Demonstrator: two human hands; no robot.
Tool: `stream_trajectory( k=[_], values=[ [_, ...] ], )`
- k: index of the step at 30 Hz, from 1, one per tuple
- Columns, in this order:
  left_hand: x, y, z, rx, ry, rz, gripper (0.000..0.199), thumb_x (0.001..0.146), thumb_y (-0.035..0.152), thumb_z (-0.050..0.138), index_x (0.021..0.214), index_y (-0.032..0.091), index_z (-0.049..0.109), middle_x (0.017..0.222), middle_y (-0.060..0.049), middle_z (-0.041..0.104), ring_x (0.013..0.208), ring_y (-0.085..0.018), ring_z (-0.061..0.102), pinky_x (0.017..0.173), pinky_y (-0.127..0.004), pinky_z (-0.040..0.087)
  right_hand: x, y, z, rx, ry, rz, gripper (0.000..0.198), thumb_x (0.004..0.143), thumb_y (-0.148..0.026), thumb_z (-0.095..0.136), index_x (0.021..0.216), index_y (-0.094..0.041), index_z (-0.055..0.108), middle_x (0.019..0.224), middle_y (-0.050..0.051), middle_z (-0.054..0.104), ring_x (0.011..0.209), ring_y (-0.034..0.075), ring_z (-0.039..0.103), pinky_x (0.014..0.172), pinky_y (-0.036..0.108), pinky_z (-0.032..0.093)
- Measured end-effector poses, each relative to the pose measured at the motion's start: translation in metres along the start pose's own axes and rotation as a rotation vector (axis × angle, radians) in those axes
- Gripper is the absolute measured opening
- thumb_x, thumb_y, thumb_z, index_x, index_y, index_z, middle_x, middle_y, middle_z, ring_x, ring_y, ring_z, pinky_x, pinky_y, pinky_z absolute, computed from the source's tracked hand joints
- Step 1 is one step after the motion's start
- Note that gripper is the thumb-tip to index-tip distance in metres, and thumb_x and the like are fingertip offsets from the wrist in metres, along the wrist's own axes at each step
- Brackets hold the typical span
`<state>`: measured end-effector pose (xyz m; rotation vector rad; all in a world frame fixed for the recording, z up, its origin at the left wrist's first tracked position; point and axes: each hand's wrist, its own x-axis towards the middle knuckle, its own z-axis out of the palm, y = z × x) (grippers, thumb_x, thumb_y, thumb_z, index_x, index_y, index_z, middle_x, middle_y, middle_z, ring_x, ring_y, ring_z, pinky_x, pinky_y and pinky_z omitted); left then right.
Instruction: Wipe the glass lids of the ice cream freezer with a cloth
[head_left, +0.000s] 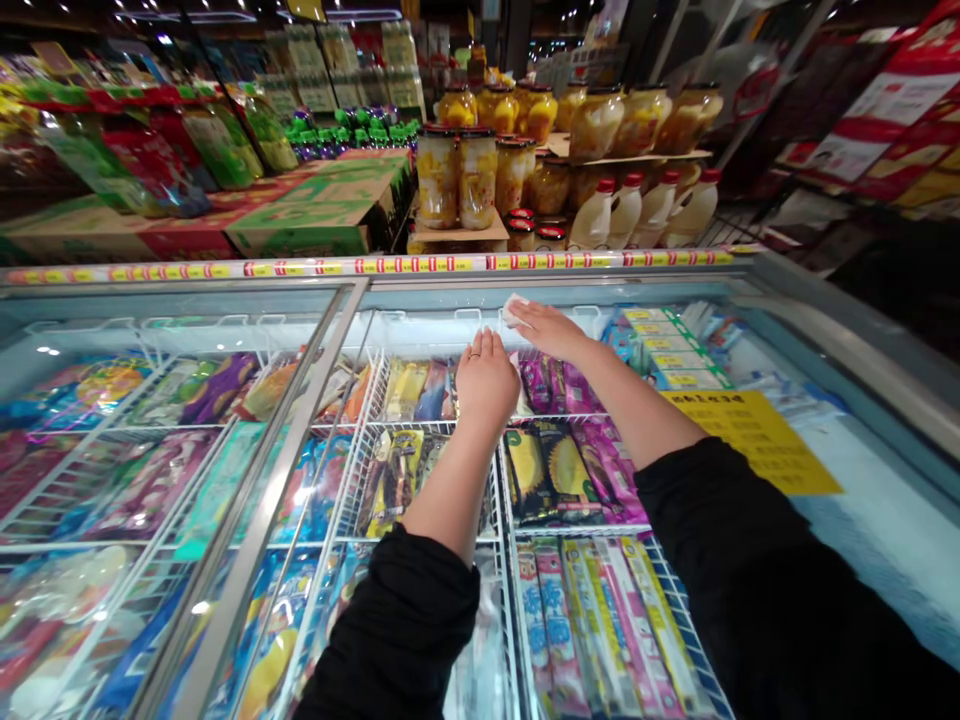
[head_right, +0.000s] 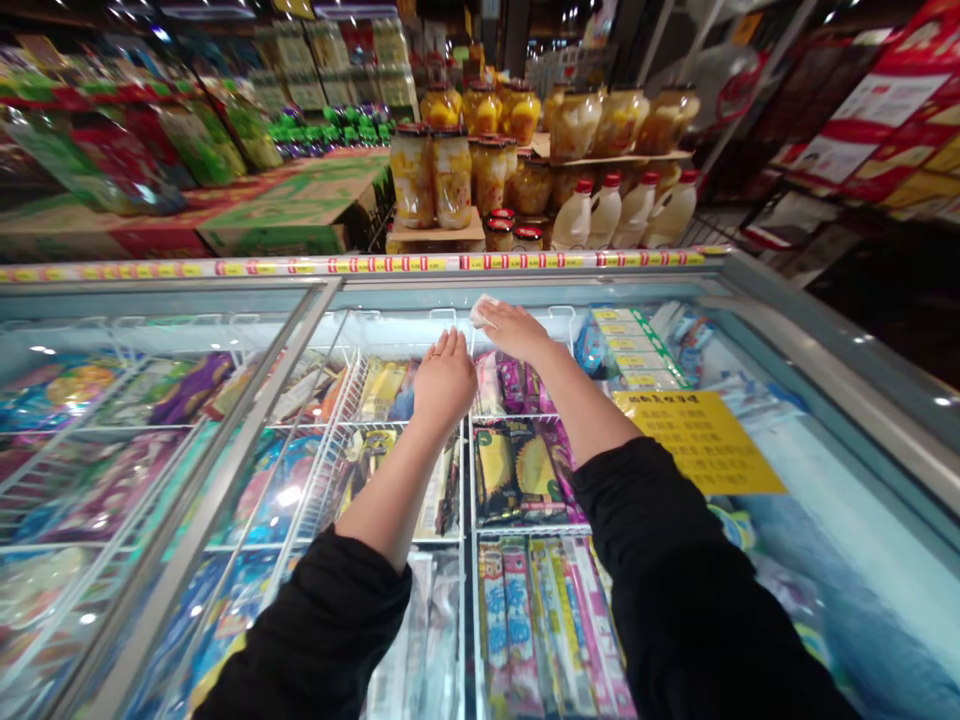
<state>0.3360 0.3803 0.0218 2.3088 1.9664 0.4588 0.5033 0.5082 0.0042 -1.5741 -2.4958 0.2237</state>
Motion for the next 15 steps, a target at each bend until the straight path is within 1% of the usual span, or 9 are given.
stream_trajectory(
  k=[2, 4, 7, 9, 11, 13, 15],
  values=[
    [0.000, 0.000, 0.000, -0.003, -0.006, 0.000, 0.057, 0.107, 0.019, 0.037, 0.162, 0.003, 0.042, 0.171, -0.018, 0.039, 0.161, -0.025, 0.036, 0.132, -0.039, 0.029, -0.012, 0.001, 0.001, 0.013, 0.000, -0.066, 0.061, 0.107, -0.043, 0.037, 0.166, -0.030, 0.043, 0.174, 0.000, 0.035, 0.162, 0.027, 0.031, 0.132, 0.055, 0.027],
    [0.000, 0.000, -0.001, -0.009, -0.015, -0.001, 0.058, 0.107, 0.019, 0.037, 0.162, 0.002, 0.041, 0.171, -0.018, 0.038, 0.161, -0.025, 0.035, 0.132, -0.039, 0.029, -0.024, 0.009, 0.001, 0.044, -0.001, -0.123, 0.061, 0.107, -0.043, 0.036, 0.166, -0.029, 0.042, 0.174, 0.000, 0.034, 0.162, 0.025, 0.031, 0.133, 0.052, 0.026],
    [0.000, 0.001, -0.002, -0.012, -0.022, -0.003, 0.058, 0.108, 0.020, 0.037, 0.162, 0.001, 0.041, 0.171, -0.019, 0.038, 0.161, -0.025, 0.035, 0.132, -0.040, 0.030, -0.027, 0.025, 0.000, 0.099, -0.012, -0.150, 0.061, 0.106, -0.046, 0.038, 0.165, -0.032, 0.044, 0.172, -0.003, 0.037, 0.161, 0.025, 0.032, 0.133, 0.051, 0.026],
    [0.000, 0.001, -0.002, -0.009, -0.022, -0.006, 0.058, 0.108, 0.020, 0.036, 0.162, 0.001, 0.041, 0.171, -0.018, 0.038, 0.162, -0.025, 0.034, 0.133, -0.039, 0.029, -0.016, 0.031, 0.000, 0.107, -0.013, -0.117, 0.060, 0.105, -0.045, 0.041, 0.164, -0.033, 0.046, 0.170, -0.004, 0.041, 0.161, 0.026, 0.033, 0.133, 0.052, 0.027],
    [0.000, 0.001, -0.001, -0.004, -0.021, -0.009, 0.058, 0.108, 0.020, 0.035, 0.162, 0.001, 0.040, 0.172, -0.018, 0.037, 0.162, -0.025, 0.034, 0.133, -0.039, 0.029, 0.000, 0.027, 0.000, 0.076, -0.003, -0.046, 0.061, 0.104, -0.042, 0.042, 0.164, -0.031, 0.046, 0.170, -0.002, 0.042, 0.160, 0.029, 0.034, 0.132, 0.055, 0.029],
    [0.000, 0.001, 0.000, -0.003, -0.017, -0.008, 0.058, 0.108, 0.020, 0.036, 0.162, 0.000, 0.040, 0.171, -0.019, 0.037, 0.162, -0.026, 0.034, 0.133, -0.039, 0.028, 0.013, 0.015, -0.001, 0.024, 0.001, 0.024, 0.062, 0.104, -0.038, 0.040, 0.165, -0.026, 0.045, 0.172, 0.002, 0.038, 0.160, 0.032, 0.034, 0.131, 0.060, 0.029],
    [0.000, 0.001, 0.001, -0.009, -0.009, -0.001, 0.059, 0.107, 0.020, 0.038, 0.162, 0.000, 0.040, 0.171, -0.019, 0.037, 0.162, -0.026, 0.034, 0.133, -0.040, 0.029, 0.018, -0.001, -0.002, -0.011, -0.014, 0.039, 0.062, 0.105, -0.038, 0.037, 0.166, -0.024, 0.043, 0.174, 0.003, 0.034, 0.161, 0.034, 0.032, 0.130, 0.064, 0.028]
  ],
)
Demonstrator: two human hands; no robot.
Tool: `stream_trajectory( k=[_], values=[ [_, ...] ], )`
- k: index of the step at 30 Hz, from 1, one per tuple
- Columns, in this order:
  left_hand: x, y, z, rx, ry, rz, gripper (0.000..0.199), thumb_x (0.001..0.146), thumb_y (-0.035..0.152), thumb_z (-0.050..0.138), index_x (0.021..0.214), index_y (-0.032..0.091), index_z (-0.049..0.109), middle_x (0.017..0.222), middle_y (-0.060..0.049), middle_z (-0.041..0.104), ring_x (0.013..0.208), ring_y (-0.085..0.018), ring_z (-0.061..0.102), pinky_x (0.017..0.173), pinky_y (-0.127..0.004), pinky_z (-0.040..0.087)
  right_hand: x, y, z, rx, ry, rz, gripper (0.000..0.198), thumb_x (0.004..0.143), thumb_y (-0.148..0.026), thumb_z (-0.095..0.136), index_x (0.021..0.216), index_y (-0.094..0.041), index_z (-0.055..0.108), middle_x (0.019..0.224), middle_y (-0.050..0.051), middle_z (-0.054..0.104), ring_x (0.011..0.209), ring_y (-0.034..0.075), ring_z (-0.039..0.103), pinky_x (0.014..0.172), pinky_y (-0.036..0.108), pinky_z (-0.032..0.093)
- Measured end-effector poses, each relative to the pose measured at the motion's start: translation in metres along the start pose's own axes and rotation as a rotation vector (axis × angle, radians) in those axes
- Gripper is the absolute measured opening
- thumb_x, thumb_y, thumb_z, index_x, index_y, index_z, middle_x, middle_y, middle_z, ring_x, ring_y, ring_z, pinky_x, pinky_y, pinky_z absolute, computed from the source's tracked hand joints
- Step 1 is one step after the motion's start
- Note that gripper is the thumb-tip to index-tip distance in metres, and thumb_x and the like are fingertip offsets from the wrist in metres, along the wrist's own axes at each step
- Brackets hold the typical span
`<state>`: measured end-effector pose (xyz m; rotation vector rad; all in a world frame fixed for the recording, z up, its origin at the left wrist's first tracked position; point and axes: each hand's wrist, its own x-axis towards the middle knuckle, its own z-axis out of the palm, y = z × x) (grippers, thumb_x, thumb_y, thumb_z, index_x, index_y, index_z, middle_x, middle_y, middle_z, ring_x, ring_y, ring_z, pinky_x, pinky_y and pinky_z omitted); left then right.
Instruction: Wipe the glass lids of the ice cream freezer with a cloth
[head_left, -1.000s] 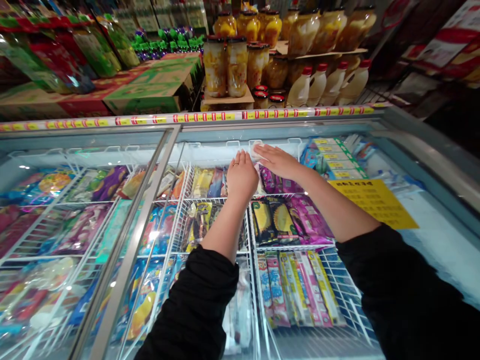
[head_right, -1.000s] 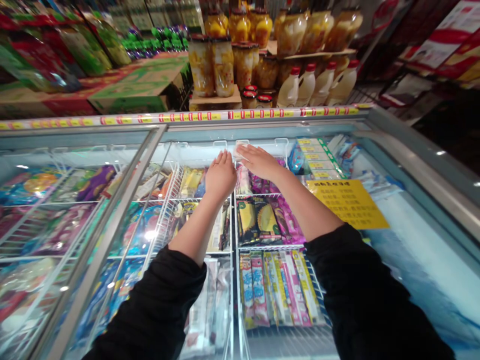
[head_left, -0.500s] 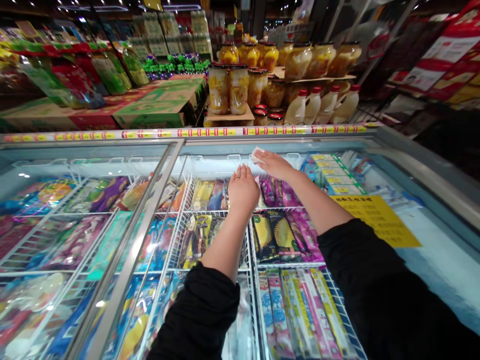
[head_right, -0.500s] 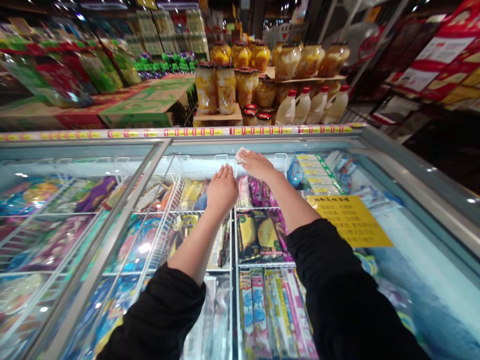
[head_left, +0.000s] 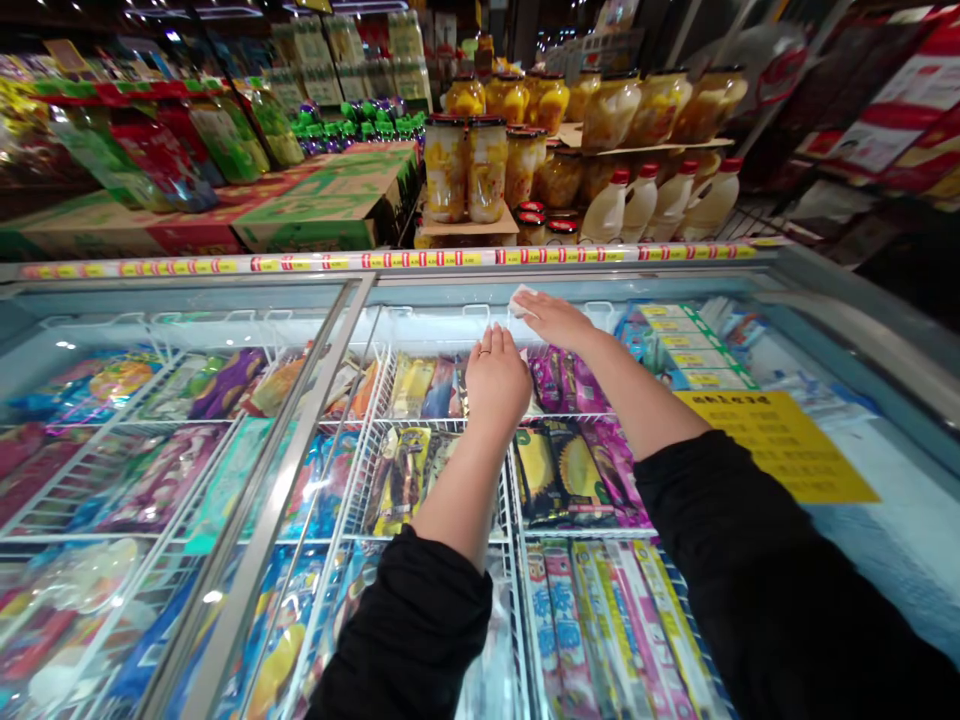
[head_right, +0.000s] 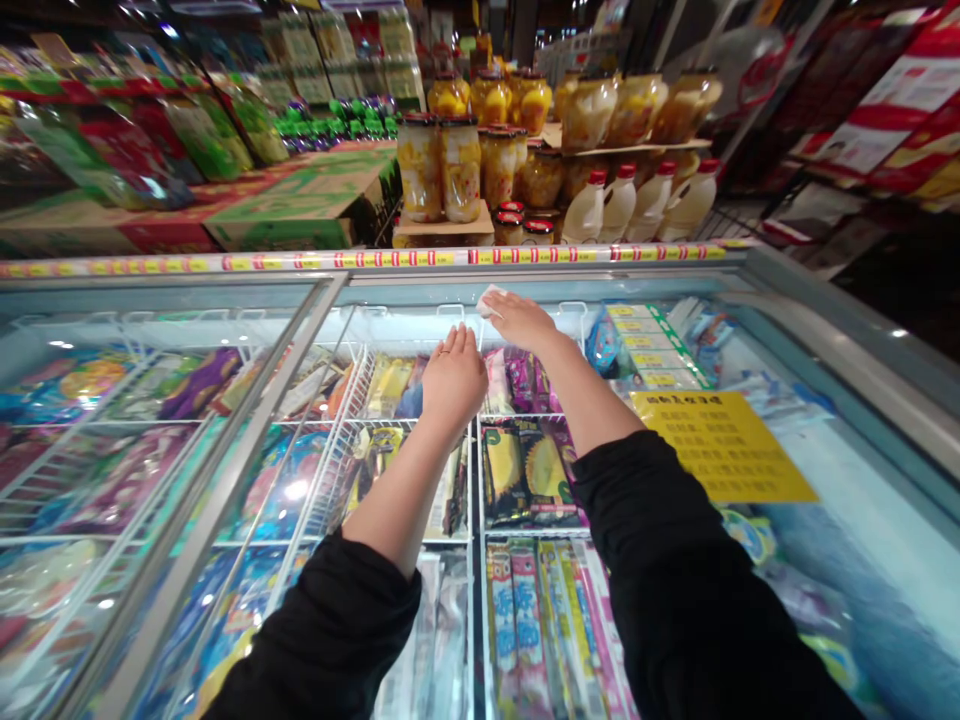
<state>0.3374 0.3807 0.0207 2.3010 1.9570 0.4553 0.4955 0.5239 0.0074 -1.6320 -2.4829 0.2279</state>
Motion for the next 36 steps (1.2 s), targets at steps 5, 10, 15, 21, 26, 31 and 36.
stream_trajectory(
  k=[5, 10, 15, 21, 26, 31, 36],
  values=[
    [0.000, -0.001, -0.001, -0.014, 0.000, 0.000, 0.059, 0.105, 0.019, 0.039, 0.162, 0.003, 0.041, 0.171, -0.019, 0.039, 0.162, -0.025, 0.034, 0.132, -0.041, 0.030, -0.026, -0.010, -0.002, 0.023, -0.023, -0.200, 0.061, 0.108, -0.048, 0.037, 0.164, -0.029, 0.045, 0.175, 0.001, 0.033, 0.162, 0.029, 0.030, 0.132, 0.057, 0.027],
    [0.000, 0.000, -0.001, -0.001, -0.015, 0.002, 0.059, 0.107, 0.019, 0.037, 0.163, 0.002, 0.039, 0.172, -0.019, 0.036, 0.162, -0.025, 0.033, 0.133, -0.039, 0.027, -0.035, 0.018, -0.002, 0.075, -0.009, -0.222, 0.065, 0.106, -0.059, 0.038, 0.164, -0.031, 0.046, 0.174, -0.002, 0.035, 0.162, 0.028, 0.031, 0.134, 0.050, 0.025],
    [-0.001, 0.000, -0.001, 0.002, -0.007, 0.003, 0.059, 0.107, 0.019, 0.037, 0.162, 0.000, 0.039, 0.172, -0.020, 0.036, 0.162, -0.026, 0.034, 0.133, -0.040, 0.028, 0.003, 0.015, 0.003, 0.041, 0.027, -0.060, 0.062, 0.107, -0.050, 0.039, 0.164, -0.028, 0.046, 0.173, 0.001, 0.036, 0.161, 0.032, 0.032, 0.132, 0.056, 0.027],
    [-0.002, 0.000, -0.003, -0.002, -0.012, -0.005, 0.059, 0.106, 0.019, 0.038, 0.162, 0.001, 0.040, 0.172, -0.020, 0.037, 0.162, -0.025, 0.033, 0.133, -0.039, 0.028, 0.001, 0.002, 0.005, 0.039, 0.005, -0.102, 0.060, 0.107, -0.047, 0.040, 0.165, -0.032, 0.045, 0.174, -0.002, 0.034, 0.162, 0.032, 0.031, 0.132, 0.058, 0.027],
    [-0.001, 0.000, -0.001, -0.010, -0.014, 0.005, 0.060, 0.107, 0.019, 0.037, 0.163, -0.001, 0.038, 0.172, -0.020, 0.036, 0.162, -0.027, 0.033, 0.133, -0.040, 0.027, -0.019, 0.025, 0.003, 0.132, -0.020, -0.237, 0.061, 0.108, -0.052, 0.037, 0.165, -0.031, 0.044, 0.175, -0.001, 0.033, 0.162, 0.026, 0.030, 0.134, 0.051, 0.024],
    [0.000, 0.000, 0.000, -0.006, -0.012, -0.006, 0.059, 0.107, 0.020, 0.038, 0.162, 0.000, 0.040, 0.172, -0.019, 0.036, 0.162, -0.027, 0.034, 0.132, -0.041, 0.029, 0.013, 0.031, 0.004, 0.118, 0.011, -0.077, 0.064, 0.107, -0.052, 0.042, 0.165, -0.027, 0.045, 0.174, 0.001, 0.035, 0.162, 0.028, 0.029, 0.135, 0.048, 0.020],
    [0.000, 0.000, 0.001, -0.004, -0.002, 0.003, 0.059, 0.107, 0.020, 0.036, 0.162, -0.002, 0.039, 0.171, -0.019, 0.037, 0.161, -0.027, 0.035, 0.133, -0.041, 0.029, 0.037, 0.005, 0.003, 0.056, -0.016, 0.016, 0.062, 0.107, -0.041, 0.041, 0.167, -0.025, 0.042, 0.175, 0.001, 0.031, 0.163, 0.031, 0.027, 0.134, 0.054, 0.021]
  ],
)
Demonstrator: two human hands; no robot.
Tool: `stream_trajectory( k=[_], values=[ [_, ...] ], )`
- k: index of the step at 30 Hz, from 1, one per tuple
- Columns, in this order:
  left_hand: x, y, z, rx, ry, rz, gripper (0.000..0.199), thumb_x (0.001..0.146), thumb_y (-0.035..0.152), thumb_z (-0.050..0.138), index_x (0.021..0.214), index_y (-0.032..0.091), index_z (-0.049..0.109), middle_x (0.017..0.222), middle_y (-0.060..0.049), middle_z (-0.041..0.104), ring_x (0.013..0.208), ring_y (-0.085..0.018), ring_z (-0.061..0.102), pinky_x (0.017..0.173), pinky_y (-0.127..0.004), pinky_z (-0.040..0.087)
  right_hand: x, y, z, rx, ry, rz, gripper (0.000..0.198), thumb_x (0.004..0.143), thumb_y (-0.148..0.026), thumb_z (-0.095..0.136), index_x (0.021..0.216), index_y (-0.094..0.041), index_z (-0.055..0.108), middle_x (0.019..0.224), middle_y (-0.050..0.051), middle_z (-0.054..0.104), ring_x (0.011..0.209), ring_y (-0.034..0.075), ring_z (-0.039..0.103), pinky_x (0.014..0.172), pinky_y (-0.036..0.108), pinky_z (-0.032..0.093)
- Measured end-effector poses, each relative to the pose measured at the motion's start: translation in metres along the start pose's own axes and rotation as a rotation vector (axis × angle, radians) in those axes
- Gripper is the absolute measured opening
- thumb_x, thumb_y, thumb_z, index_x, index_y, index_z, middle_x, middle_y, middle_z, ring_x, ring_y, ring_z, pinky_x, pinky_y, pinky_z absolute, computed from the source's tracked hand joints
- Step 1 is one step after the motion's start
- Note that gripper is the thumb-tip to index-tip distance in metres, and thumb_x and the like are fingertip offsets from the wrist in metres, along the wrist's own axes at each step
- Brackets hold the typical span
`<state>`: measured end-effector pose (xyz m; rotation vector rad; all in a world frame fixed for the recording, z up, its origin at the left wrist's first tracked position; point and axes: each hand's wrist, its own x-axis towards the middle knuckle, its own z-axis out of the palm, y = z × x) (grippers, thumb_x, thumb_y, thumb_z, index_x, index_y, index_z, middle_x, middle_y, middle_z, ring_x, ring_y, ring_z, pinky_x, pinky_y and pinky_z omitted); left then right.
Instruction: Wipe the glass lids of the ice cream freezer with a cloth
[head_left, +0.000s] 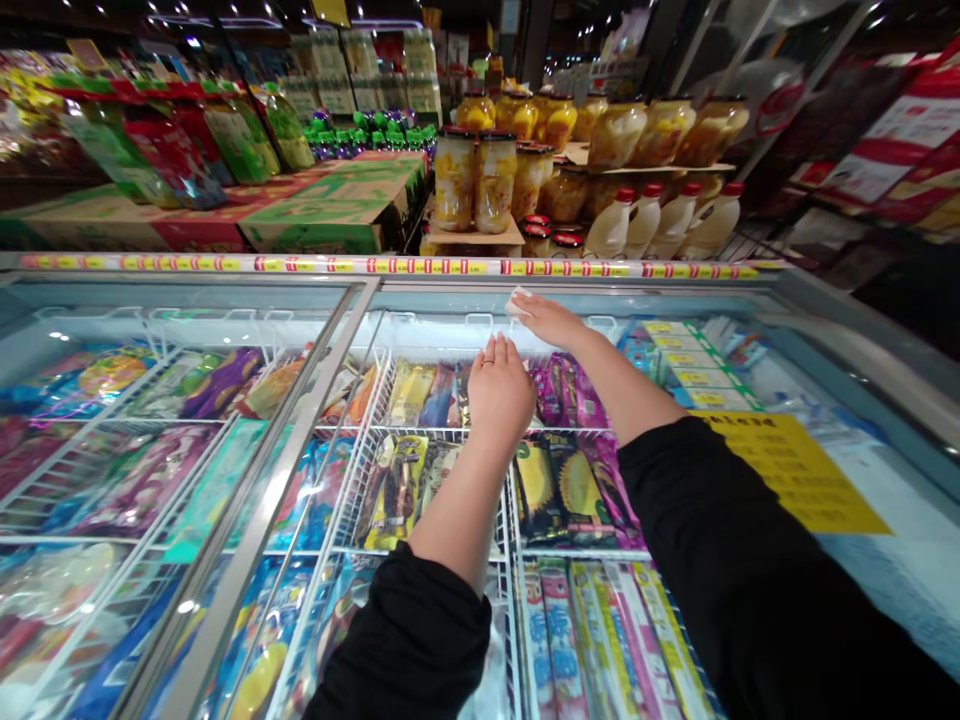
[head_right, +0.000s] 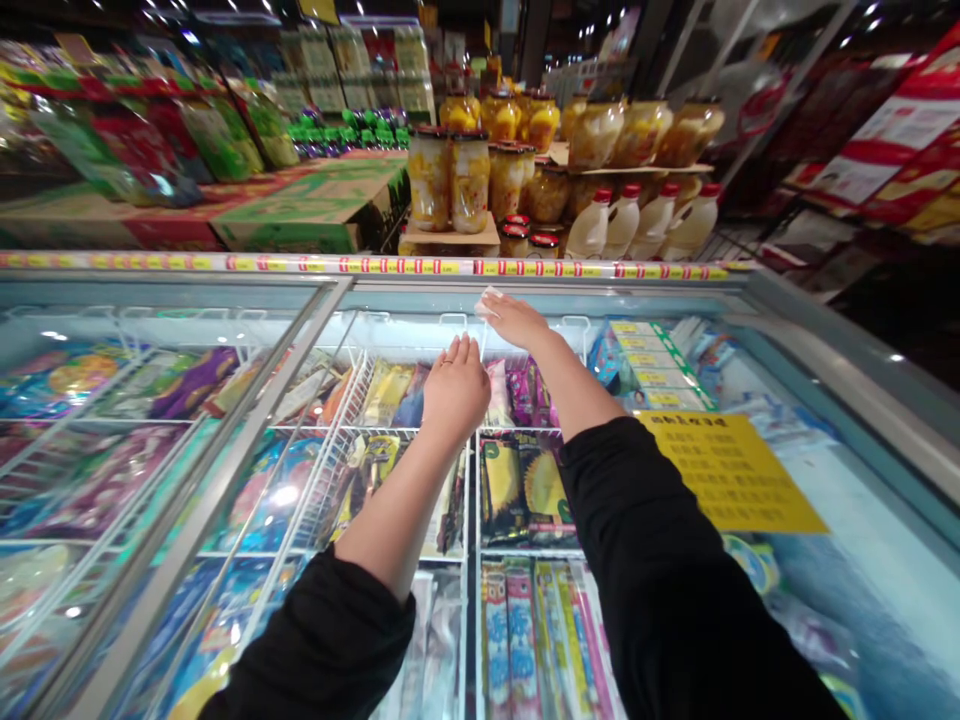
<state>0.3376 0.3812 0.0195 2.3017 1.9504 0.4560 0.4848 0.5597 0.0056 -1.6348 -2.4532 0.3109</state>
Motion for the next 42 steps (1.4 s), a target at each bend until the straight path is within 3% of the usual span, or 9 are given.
stream_trajectory(
  k=[3, 6, 11, 17, 21, 24, 27, 34, 42],
  values=[
    [0.000, -0.001, 0.000, -0.005, -0.001, 0.007, 0.059, 0.108, 0.020, 0.036, 0.162, -0.002, 0.039, 0.171, -0.019, 0.037, 0.161, -0.027, 0.034, 0.133, -0.042, 0.029, -0.015, 0.003, 0.000, 0.034, -0.035, -0.123, 0.062, 0.106, -0.041, 0.042, 0.166, -0.027, 0.043, 0.174, -0.001, 0.033, 0.163, 0.029, 0.028, 0.135, 0.051, 0.021],
    [0.000, -0.001, 0.001, 0.002, -0.002, 0.009, 0.060, 0.107, 0.020, 0.038, 0.162, -0.002, 0.038, 0.171, -0.020, 0.037, 0.161, -0.028, 0.035, 0.132, -0.042, 0.030, -0.039, 0.027, 0.000, 0.085, -0.022, -0.245, 0.062, 0.107, -0.049, 0.038, 0.166, -0.031, 0.044, 0.175, -0.003, 0.031, 0.163, 0.025, 0.028, 0.135, 0.049, 0.019],
    [-0.001, -0.001, 0.001, 0.013, 0.012, 0.013, 0.059, 0.107, 0.020, 0.039, 0.162, -0.002, 0.039, 0.171, -0.020, 0.037, 0.161, -0.028, 0.036, 0.132, -0.042, 0.030, -0.036, 0.056, -0.002, 0.082, 0.029, -0.113, 0.065, 0.105, -0.050, 0.041, 0.165, -0.024, 0.046, 0.174, 0.002, 0.033, 0.163, 0.027, 0.028, 0.135, 0.047, 0.019],
    [-0.001, 0.000, 0.000, -0.003, 0.010, 0.004, 0.058, 0.108, 0.020, 0.039, 0.161, -0.002, 0.040, 0.171, -0.020, 0.037, 0.161, -0.027, 0.035, 0.132, -0.041, 0.030, 0.014, 0.015, -0.003, -0.057, 0.040, 0.051, 0.064, 0.107, -0.038, 0.034, 0.168, -0.018, 0.039, 0.176, 0.005, 0.029, 0.163, 0.031, 0.029, 0.134, 0.051, 0.024],
    [-0.001, 0.000, -0.002, -0.011, -0.008, -0.001, 0.058, 0.108, 0.021, 0.039, 0.162, -0.001, 0.039, 0.172, -0.019, 0.036, 0.161, -0.027, 0.034, 0.132, -0.041, 0.029, 0.012, -0.003, -0.001, -0.077, 0.034, -0.015, 0.064, 0.108, -0.041, 0.032, 0.168, -0.020, 0.039, 0.176, 0.004, 0.030, 0.163, 0.031, 0.029, 0.133, 0.053, 0.025],
    [-0.001, 0.001, -0.003, -0.013, -0.018, -0.009, 0.059, 0.108, 0.020, 0.040, 0.163, 0.000, 0.038, 0.172, -0.019, 0.035, 0.162, -0.026, 0.033, 0.132, -0.040, 0.029, -0.005, -0.001, 0.002, -0.055, -0.002, -0.103, 0.063, 0.108, -0.046, 0.032, 0.167, -0.026, 0.040, 0.176, 0.001, 0.030, 0.163, 0.030, 0.029, 0.133, 0.053, 0.023],
    [-0.001, 0.000, -0.002, -0.015, -0.009, -0.004, 0.059, 0.108, 0.020, 0.040, 0.163, 0.000, 0.039, 0.172, -0.020, 0.036, 0.162, -0.027, 0.033, 0.132, -0.040, 0.029, -0.013, 0.005, 0.003, -0.038, -0.021, -0.103, 0.063, 0.109, -0.049, 0.028, 0.168, -0.029, 0.038, 0.176, -0.001, 0.028, 0.163, 0.028, 0.027, 0.134, 0.053, 0.020],
    [0.000, -0.002, 0.002, -0.010, 0.011, -0.001, 0.059, 0.105, 0.020, 0.042, 0.161, 0.002, 0.042, 0.171, -0.019, 0.038, 0.161, -0.027, 0.035, 0.132, -0.041, 0.031, 0.024, -0.002, 0.001, -0.063, 0.025, 0.068, 0.066, 0.109, -0.044, 0.031, 0.169, -0.019, 0.034, 0.178, 0.007, 0.024, 0.164, 0.030, 0.024, 0.133, 0.052, 0.022],
    [-0.001, 0.001, 0.000, -0.008, 0.011, -0.008, 0.058, 0.107, 0.020, 0.040, 0.161, 0.001, 0.041, 0.171, -0.020, 0.038, 0.161, -0.027, 0.035, 0.132, -0.041, 0.030, 0.039, 0.010, 0.002, -0.046, -0.001, -0.037, 0.065, 0.107, -0.049, 0.032, 0.168, -0.028, 0.037, 0.177, 0.000, 0.029, 0.164, 0.031, 0.024, 0.132, 0.057, 0.022]
  ],
)
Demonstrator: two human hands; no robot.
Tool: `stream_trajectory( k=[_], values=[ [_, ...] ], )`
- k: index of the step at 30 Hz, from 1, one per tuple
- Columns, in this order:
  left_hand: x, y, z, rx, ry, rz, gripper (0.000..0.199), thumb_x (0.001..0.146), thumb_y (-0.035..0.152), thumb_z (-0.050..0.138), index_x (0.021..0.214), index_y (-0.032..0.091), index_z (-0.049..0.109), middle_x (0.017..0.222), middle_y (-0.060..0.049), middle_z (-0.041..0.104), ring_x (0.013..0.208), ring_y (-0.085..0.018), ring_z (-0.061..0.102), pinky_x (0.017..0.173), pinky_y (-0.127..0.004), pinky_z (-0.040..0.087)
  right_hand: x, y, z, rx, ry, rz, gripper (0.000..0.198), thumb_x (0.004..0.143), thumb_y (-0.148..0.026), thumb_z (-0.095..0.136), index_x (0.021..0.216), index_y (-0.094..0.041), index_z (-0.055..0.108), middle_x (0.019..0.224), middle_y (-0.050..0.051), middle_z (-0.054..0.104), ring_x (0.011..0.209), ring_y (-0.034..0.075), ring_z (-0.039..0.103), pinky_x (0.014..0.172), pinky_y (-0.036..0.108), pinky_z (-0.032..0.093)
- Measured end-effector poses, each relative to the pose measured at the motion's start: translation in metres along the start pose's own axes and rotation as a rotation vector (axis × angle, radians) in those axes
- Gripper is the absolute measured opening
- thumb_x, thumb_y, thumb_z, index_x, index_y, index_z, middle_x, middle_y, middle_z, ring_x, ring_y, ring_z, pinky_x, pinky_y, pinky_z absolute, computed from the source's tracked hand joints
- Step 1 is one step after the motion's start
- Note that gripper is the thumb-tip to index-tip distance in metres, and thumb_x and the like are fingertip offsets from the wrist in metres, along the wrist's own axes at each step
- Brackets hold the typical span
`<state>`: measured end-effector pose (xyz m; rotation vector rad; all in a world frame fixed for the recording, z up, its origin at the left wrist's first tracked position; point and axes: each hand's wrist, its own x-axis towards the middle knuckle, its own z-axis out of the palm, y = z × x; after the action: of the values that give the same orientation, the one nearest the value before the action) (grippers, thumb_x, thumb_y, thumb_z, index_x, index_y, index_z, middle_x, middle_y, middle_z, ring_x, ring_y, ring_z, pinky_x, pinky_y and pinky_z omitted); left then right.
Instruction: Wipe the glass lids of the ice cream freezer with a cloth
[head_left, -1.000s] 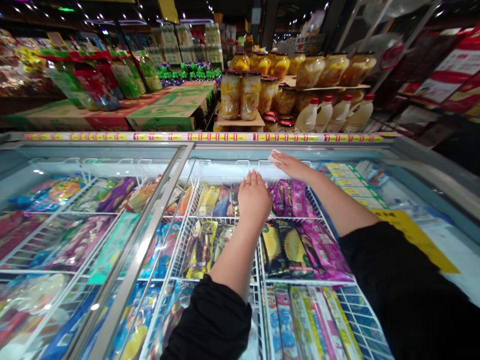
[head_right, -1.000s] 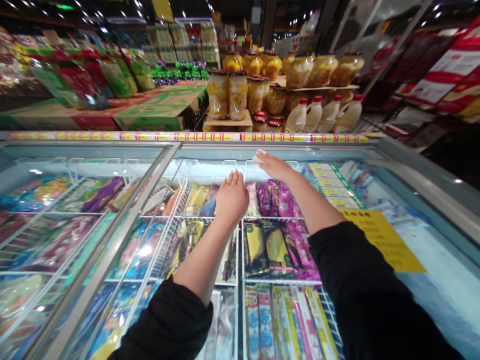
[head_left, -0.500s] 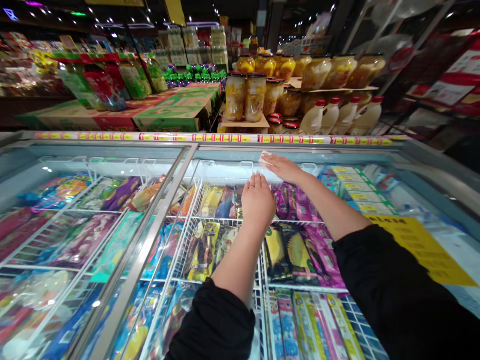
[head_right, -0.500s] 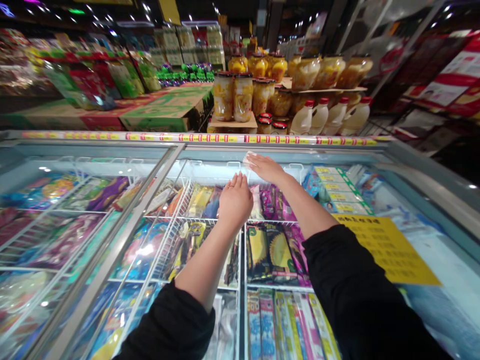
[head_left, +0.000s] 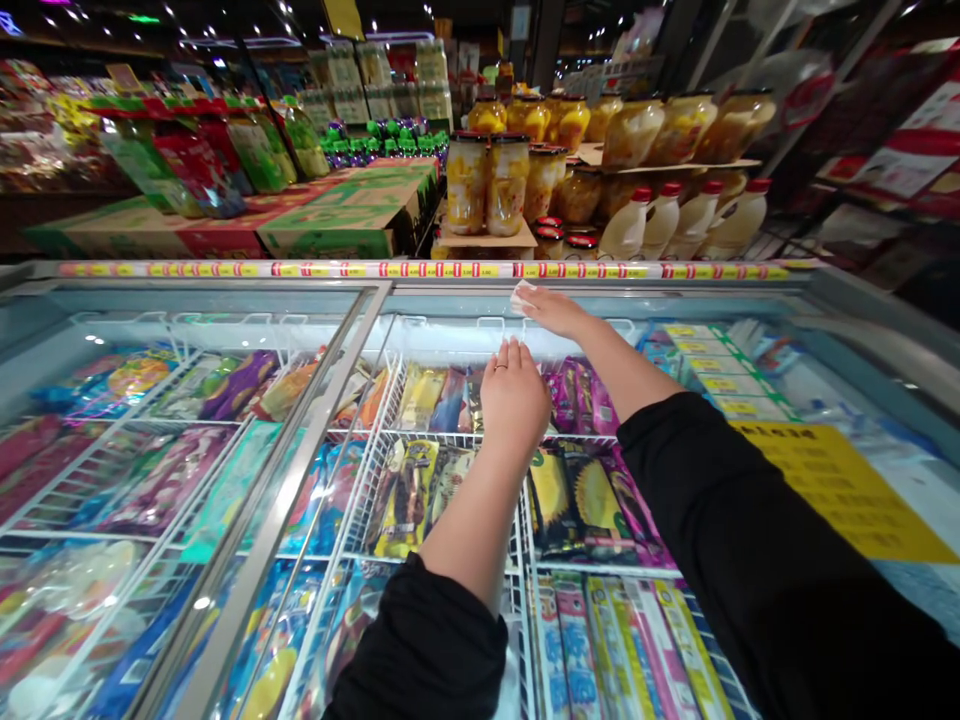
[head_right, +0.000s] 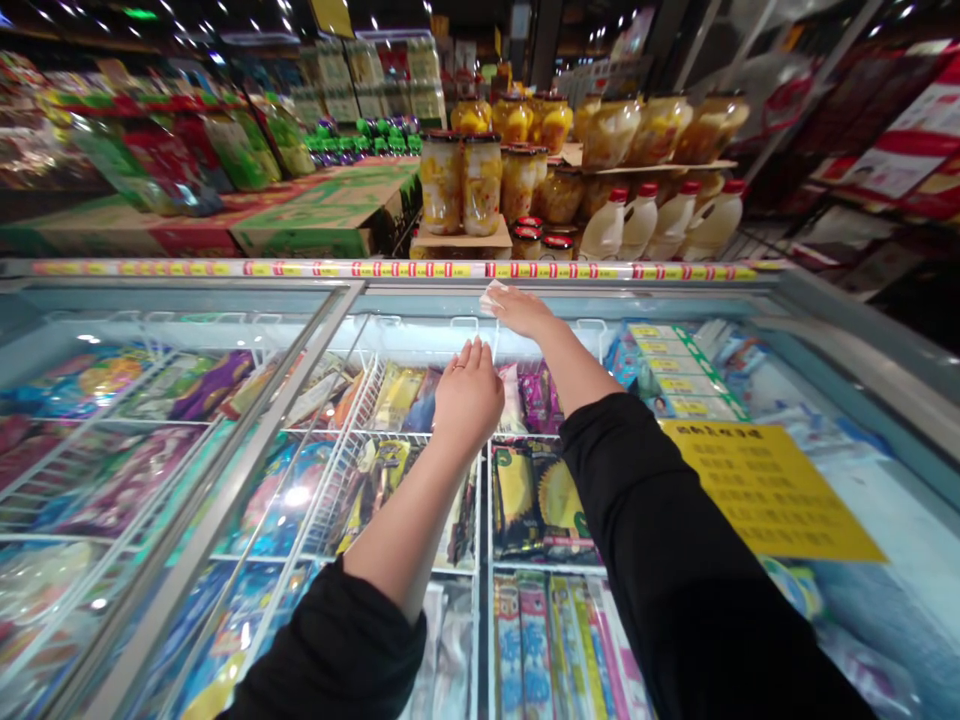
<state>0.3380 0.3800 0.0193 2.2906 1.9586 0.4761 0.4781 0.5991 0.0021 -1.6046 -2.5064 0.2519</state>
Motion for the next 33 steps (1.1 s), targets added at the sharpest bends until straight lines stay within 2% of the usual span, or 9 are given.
stream_trajectory(
  k=[3, 7, 9, 13, 16, 21, 25, 30, 33],
  values=[
    [-0.001, 0.001, -0.003, 0.002, -0.005, 0.000, 0.057, 0.108, 0.021, 0.039, 0.162, 0.002, 0.041, 0.171, -0.019, 0.037, 0.161, -0.026, 0.035, 0.132, -0.040, 0.030, 0.006, 0.006, 0.001, 0.041, 0.026, -0.011, 0.064, 0.107, -0.050, 0.033, 0.166, -0.031, 0.041, 0.175, -0.001, 0.034, 0.163, 0.032, 0.028, 0.132, 0.060, 0.024],
    [-0.001, 0.000, -0.004, 0.001, -0.017, -0.002, 0.057, 0.107, 0.020, 0.039, 0.161, 0.001, 0.041, 0.171, -0.019, 0.037, 0.162, -0.026, 0.034, 0.132, -0.040, 0.030, 0.011, 0.006, 0.002, 0.066, 0.071, 0.079, 0.064, 0.106, -0.043, 0.032, 0.166, -0.022, 0.042, 0.174, 0.006, 0.035, 0.161, 0.037, 0.031, 0.130, 0.068, 0.022],
    [-0.001, 0.000, -0.003, -0.004, -0.017, 0.002, 0.057, 0.107, 0.020, 0.039, 0.161, 0.001, 0.041, 0.172, -0.018, 0.037, 0.162, -0.026, 0.034, 0.132, -0.041, 0.031, 0.008, 0.005, 0.003, 0.053, 0.104, 0.088, 0.064, 0.107, -0.042, 0.033, 0.166, -0.019, 0.041, 0.174, 0.009, 0.035, 0.161, 0.037, 0.031, 0.130, 0.066, 0.022],
    [0.000, -0.001, 0.000, -0.016, -0.010, 0.012, 0.058, 0.107, 0.021, 0.040, 0.162, 0.002, 0.041, 0.172, -0.018, 0.037, 0.161, -0.026, 0.034, 0.131, -0.041, 0.031, -0.008, 0.001, 0.001, 0.031, 0.088, 0.123, 0.063, 0.107, -0.041, 0.032, 0.165, -0.018, 0.041, 0.174, 0.010, 0.036, 0.162, 0.035, 0.031, 0.131, 0.061, 0.025],
    [0.000, -0.001, -0.001, -0.027, -0.004, 0.005, 0.058, 0.107, 0.020, 0.040, 0.162, 0.003, 0.041, 0.171, -0.019, 0.037, 0.161, -0.026, 0.035, 0.131, -0.041, 0.030, -0.026, -0.006, -0.001, -0.011, 0.070, 0.157, 0.063, 0.108, -0.039, 0.030, 0.166, -0.016, 0.040, 0.175, 0.010, 0.034, 0.163, 0.034, 0.028, 0.132, 0.061, 0.023],
    [-0.001, 0.000, -0.001, -0.020, -0.001, 0.008, 0.058, 0.108, 0.020, 0.038, 0.162, -0.001, 0.039, 0.171, -0.021, 0.037, 0.161, -0.027, 0.034, 0.132, -0.041, 0.028, -0.045, -0.014, 0.000, -0.037, 0.057, 0.071, 0.062, 0.108, -0.042, 0.032, 0.166, -0.024, 0.041, 0.175, 0.005, 0.034, 0.162, 0.033, 0.029, 0.131, 0.062, 0.024],
    [-0.001, 0.001, -0.001, -0.007, -0.004, 0.016, 0.059, 0.108, 0.020, 0.037, 0.163, -0.002, 0.037, 0.171, -0.022, 0.037, 0.162, -0.027, 0.034, 0.132, -0.042, 0.028, -0.032, -0.008, -0.001, -0.013, 0.027, 0.033, 0.063, 0.107, -0.048, 0.035, 0.166, -0.028, 0.041, 0.176, 0.001, 0.031, 0.163, 0.033, 0.028, 0.131, 0.060, 0.025],
    [-0.001, 0.001, -0.004, -0.024, -0.027, 0.006, 0.058, 0.109, 0.021, 0.037, 0.163, -0.001, 0.038, 0.172, -0.021, 0.035, 0.162, -0.027, 0.032, 0.133, -0.040, 0.027, -0.005, 0.006, -0.001, 0.016, 0.033, 0.066, 0.065, 0.106, -0.045, 0.036, 0.167, -0.022, 0.040, 0.176, 0.003, 0.029, 0.163, 0.033, 0.027, 0.133, 0.055, 0.025],
    [-0.001, 0.001, -0.004, -0.037, -0.025, 0.002, 0.058, 0.108, 0.020, 0.036, 0.163, -0.001, 0.037, 0.172, -0.021, 0.034, 0.162, -0.026, 0.032, 0.132, -0.040, 0.028, -0.005, 0.015, 0.001, 0.032, 0.079, 0.103, 0.065, 0.105, -0.042, 0.037, 0.166, -0.020, 0.041, 0.176, 0.003, 0.031, 0.163, 0.032, 0.028, 0.133, 0.053, 0.024]
  ],
)
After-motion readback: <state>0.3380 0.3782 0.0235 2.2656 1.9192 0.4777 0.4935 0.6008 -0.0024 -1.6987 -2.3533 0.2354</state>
